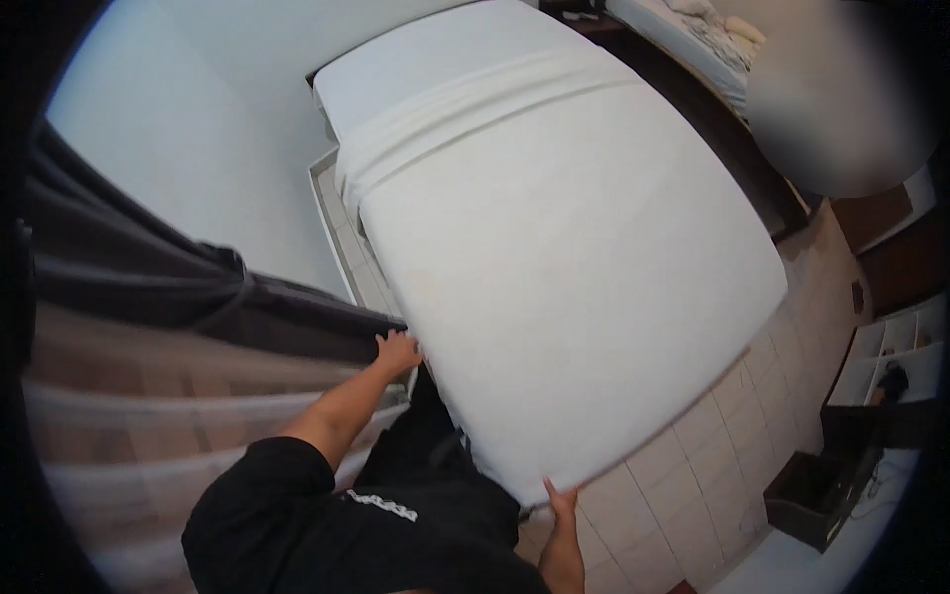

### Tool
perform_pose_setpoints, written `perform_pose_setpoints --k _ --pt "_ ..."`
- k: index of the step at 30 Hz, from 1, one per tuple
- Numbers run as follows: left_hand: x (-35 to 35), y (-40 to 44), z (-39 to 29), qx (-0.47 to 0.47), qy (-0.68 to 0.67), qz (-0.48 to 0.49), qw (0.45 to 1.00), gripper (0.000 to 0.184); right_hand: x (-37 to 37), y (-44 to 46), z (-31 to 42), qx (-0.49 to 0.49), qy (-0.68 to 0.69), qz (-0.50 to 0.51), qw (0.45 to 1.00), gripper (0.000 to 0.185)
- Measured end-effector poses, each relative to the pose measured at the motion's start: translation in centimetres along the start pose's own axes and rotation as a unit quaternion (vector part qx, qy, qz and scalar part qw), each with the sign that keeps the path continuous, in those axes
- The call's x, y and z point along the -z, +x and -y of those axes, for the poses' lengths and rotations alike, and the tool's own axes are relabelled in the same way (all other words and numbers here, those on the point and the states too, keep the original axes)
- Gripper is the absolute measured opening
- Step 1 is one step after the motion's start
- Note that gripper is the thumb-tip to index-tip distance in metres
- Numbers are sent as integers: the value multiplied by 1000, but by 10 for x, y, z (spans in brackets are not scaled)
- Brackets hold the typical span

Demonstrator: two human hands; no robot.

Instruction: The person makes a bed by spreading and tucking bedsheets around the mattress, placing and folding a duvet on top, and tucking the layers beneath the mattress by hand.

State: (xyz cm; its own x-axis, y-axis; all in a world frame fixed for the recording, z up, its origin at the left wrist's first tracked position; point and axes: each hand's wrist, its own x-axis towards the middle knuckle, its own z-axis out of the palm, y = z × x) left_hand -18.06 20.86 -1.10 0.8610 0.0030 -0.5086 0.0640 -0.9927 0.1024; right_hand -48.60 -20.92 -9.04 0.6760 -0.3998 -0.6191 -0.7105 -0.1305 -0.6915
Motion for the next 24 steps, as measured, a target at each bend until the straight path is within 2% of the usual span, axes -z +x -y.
perform_pose_setpoints --k 1,3,4,7,9,10,12,13,14,15,16,18,19,21,22,24 --pt "10 20 18 22 25 26 999 44 -3 -15 33 -43 -23 -30 998 104" --pt "31 66 58 37 49 57 996 45 -22 -28 47 -64 -145 -135 978 95" --pt "39 75 73 38 84 87 992 47 -44 -26 63 -70 -150 -136 977 95" --pt "46 79 122 36 141 171 975 51 -111 -28 116 -98 -288 -255 918 90" --pt "60 85 161 46 179 227 956 60 -173 -8 168 -60 -326 -204 921 86" --pt "54 84 179 47 176 231 956 60 -199 -2 201 -10 -335 -171 926 85" --pt "37 83 211 118 133 270 946 68 -244 19 264 67 -361 -103 924 83" --pt "41 80 225 117 132 275 945 68 -262 29 288 92 -383 -67 916 82" --pt "43 75 237 105 96 329 934 69 -274 38 303 88 -387 -66 915 82" --pt "52 73 243 94 59 375 920 71 -282 55 318 127 -386 -25 913 81" --pt "63 71 249 93 57 375 920 71 -288 66 328 166 -384 15 908 81" --pt "81 60 256 152 -21 409 900 69 -288 78 341 158 -393 27 906 81" --pt "48 65 282 152 -23 408 900 69 -288 84 347 148 -399 38 904 82" --pt "-20 70 330 -21 -25 370 929 61 -292 83 357 135 -407 49 902 82" --pt "-41 72 342 -22 -26 369 929 61 -293 77 362 126 -420 51 897 80" --pt "-69 73 348 -205 71 548 808 51 -291 74 369 113 -448 59 885 74"
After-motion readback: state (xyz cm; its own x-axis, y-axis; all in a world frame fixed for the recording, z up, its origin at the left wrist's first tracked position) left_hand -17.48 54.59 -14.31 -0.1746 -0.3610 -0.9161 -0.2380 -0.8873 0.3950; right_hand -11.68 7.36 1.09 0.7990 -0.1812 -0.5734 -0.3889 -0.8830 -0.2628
